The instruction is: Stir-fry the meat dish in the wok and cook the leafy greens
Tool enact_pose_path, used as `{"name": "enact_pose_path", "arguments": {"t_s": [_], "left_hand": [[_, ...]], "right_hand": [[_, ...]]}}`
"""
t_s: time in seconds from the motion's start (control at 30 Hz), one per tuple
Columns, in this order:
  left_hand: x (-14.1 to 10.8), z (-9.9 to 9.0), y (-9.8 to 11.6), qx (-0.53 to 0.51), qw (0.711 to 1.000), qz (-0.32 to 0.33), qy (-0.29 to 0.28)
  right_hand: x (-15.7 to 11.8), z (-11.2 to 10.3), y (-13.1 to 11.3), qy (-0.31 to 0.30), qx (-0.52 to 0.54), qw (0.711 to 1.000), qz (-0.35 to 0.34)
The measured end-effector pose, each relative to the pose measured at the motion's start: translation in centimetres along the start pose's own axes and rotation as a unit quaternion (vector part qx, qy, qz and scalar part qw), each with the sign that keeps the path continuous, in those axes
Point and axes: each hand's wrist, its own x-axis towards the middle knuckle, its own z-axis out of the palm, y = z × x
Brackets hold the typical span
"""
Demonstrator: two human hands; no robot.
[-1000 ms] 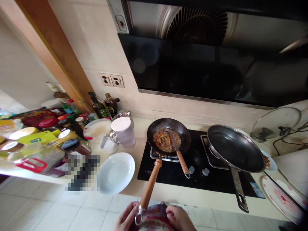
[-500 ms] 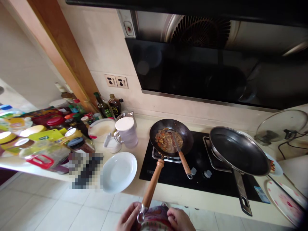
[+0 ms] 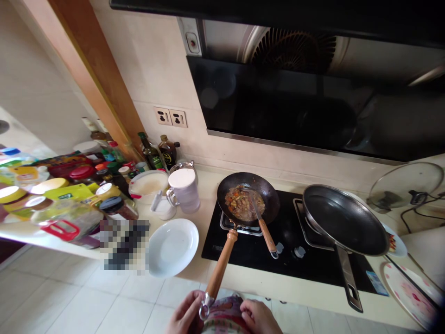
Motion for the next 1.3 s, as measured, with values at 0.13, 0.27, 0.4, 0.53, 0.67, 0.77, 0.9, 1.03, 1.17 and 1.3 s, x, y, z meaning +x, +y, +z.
{"name": "enact_pose_path", "arguments": {"t_s": [0.13, 0.27, 0.4, 0.53, 0.67, 0.77, 0.9, 1.03, 1.17, 1.3], "left_hand": [[0.2, -0.3, -0.2, 0.003, 1.000, 0.002, 0.000], [0.1, -0.3, 0.0, 0.011, 1.000, 0.003, 0.003], [-0.1, -0.2, 0.2, 0.016, 1.000, -0.001, 0.016], [-0.1, -0.1, 0.2, 0.011, 1.000, -0.008, 0.019], [0.0, -0.2, 0.1, 0.003, 1.000, -0.007, 0.012], [0.1, -0.2, 0.0, -0.006, 1.000, -0.011, -0.001], [0.3, -0.2, -0.1, -0.022, 0.999, -0.016, -0.018], [0.4, -0.1, -0.2, -0.014, 1.000, -0.017, -0.007], [0.3, 0.1, 0.0, -0.017, 1.000, -0.019, 0.007], [0.1, 0.3, 0.1, -0.018, 0.999, -0.031, 0.024]], "right_hand": [[0.0, 0.1, -0.2, -0.001, 0.003, 1.000, 0.003], [0.0, 0.1, -0.3, -0.001, 0.005, 1.000, 0.003], [-0.2, 0.1, -0.5, 0.000, 0.008, 1.000, 0.007], [-0.3, 0.1, -0.6, 0.000, 0.012, 1.000, 0.009], [-0.4, 0.1, -0.5, -0.001, 0.011, 1.000, 0.010], [-0.4, 0.1, -0.3, 0.001, 0.009, 1.000, 0.011], [-0.3, 0.2, 0.1, 0.004, 0.009, 1.000, 0.004], [0.0, 0.6, 0.8, 0.005, 0.006, 1.000, -0.001], [0.6, 1.2, 1.7, 0.002, 0.004, 1.000, -0.007], [1.2, 1.7, 2.7, -0.006, 0.003, 1.000, -0.015]]}}
